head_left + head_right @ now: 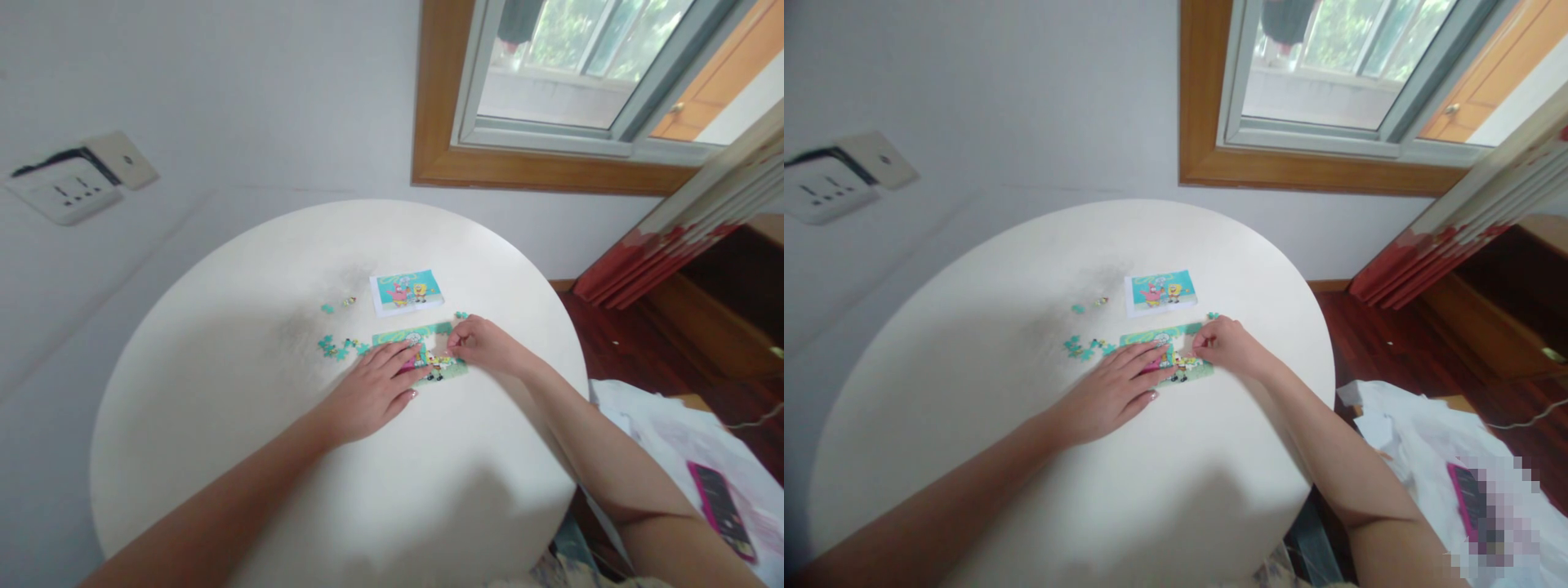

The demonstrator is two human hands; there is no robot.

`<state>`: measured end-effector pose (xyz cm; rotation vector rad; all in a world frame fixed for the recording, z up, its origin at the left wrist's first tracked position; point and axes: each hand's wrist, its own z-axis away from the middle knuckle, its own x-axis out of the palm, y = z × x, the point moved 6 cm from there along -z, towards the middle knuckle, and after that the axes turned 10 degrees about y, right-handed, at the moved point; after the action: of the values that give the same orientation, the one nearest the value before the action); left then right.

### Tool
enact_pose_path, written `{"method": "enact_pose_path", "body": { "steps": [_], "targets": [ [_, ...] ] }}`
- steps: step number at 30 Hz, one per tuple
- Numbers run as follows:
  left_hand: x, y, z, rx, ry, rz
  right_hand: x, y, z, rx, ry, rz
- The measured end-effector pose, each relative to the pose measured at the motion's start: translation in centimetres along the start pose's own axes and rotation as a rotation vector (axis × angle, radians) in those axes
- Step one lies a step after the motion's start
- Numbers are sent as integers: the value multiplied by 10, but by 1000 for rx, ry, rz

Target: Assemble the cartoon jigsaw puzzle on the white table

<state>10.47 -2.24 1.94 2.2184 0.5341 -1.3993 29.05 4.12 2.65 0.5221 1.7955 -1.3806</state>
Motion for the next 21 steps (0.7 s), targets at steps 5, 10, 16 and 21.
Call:
{"method": "enact_pose_path", "body": {
  "steps": [5,10,16,21],
  "targets": [
    [-2,0,0,4,35,19,0,-9,3,8,12,29],
    [0,0,0,2,23,8,1,-14,5,8,26,110],
    [2,-1,1,3,-1,-16,3,-14,6,23,35,145],
    [0,0,0,7,29,18,2,-15,6,32,34,136]
  ]
}}
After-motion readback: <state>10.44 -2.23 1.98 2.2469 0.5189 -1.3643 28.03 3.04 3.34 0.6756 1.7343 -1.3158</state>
